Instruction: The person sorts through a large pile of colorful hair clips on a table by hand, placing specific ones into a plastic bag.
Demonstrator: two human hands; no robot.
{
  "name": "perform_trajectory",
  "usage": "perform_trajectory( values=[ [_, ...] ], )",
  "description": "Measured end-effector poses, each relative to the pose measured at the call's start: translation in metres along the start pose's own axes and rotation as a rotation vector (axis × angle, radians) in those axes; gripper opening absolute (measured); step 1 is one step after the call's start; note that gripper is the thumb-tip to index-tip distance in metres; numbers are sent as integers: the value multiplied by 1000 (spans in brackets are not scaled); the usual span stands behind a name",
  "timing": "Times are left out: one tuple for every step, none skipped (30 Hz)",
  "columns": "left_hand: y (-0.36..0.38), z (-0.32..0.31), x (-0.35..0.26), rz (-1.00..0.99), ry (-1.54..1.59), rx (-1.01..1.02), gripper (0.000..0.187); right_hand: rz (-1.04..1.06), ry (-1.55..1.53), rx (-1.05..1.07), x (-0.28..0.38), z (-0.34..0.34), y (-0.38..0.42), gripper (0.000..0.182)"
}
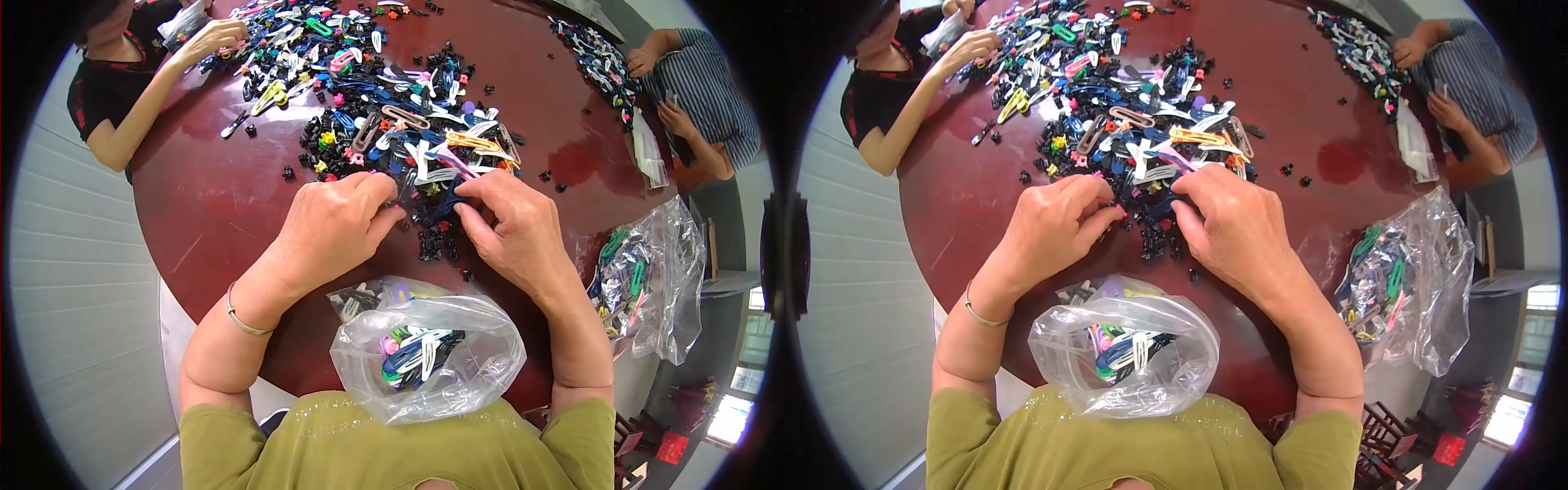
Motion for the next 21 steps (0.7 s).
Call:
perform_trajectory(
  values=[
    [0,0,0,-2,39,-11,17,27,1,-19,-1,-1,1,16],
    [0,0,0,-2,78,-22,16,24,-5,-19,-1,-1,1,16],
    [-1,0,0,-2,83,-19,16,22,-10,-20,-1,-1,1,16],
    [-1,0,-1,-3,89,-18,16,20,-13,-22,0,0,0,15],
    [-1,1,-2,-5,95,-18,15,-3,-44,-33,0,1,0,14],
    [-2,1,-2,-7,96,-15,15,-26,-75,-44,1,3,-1,13],
    [-2,1,-3,-7,97,-14,15,-47,-106,-53,2,5,-3,13],
    [-2,2,-3,-6,98,-13,15,-64,-152,-69,3,9,-5,12],
    [-2,1,-2,-3,103,-18,15,-81,-200,-82,4,13,-7,11],
    [-1,0,-1,1,108,-22,15,-98,-247,-95,4,17,-9,10],
    [-1,1,0,4,113,-26,14,-113,-370,-133,4,20,-11,10],
    [-2,1,0,7,117,-36,14,-208,-477,-141,9,30,-11,10],
    [-2,2,0,11,122,-47,14,-247,-537,-146,18,44,-12,11],
    [-2,2,0,17,128,-60,14,-285,-596,-149,28,58,-13,12],
    [-3,2,0,14,111,-74,14,-186,-665,-134,34,68,-11,14],
    [-3,3,1,11,94,-86,14,-89,-734,-117,40,77,-8,17],
    [-3,3,2,8,77,-98,14,8,-664,-28,47,86,-7,22],
    [-4,2,2,-9,87,-110,15,-2,-634,39,55,85,-7,20],
    [-5,2,2,-30,97,-121,16,-10,-601,105,62,84,-6,19],
    [-6,1,2,-53,107,-130,17,-74,-513,173,69,84,-6,19],
    [-6,1,3,-85,101,-106,19,-69,-449,163,64,82,-8,18]
  ],
)
Point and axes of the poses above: each hand's wrist, its own y-axis away from the middle knuckle, its own z-axis out of the back of the hand, x = y × z, the point moved 1 cm from there along -y, towards the middle knuckle, and after that the axes turned 5 degrees about -x, right-handed, at the moved point
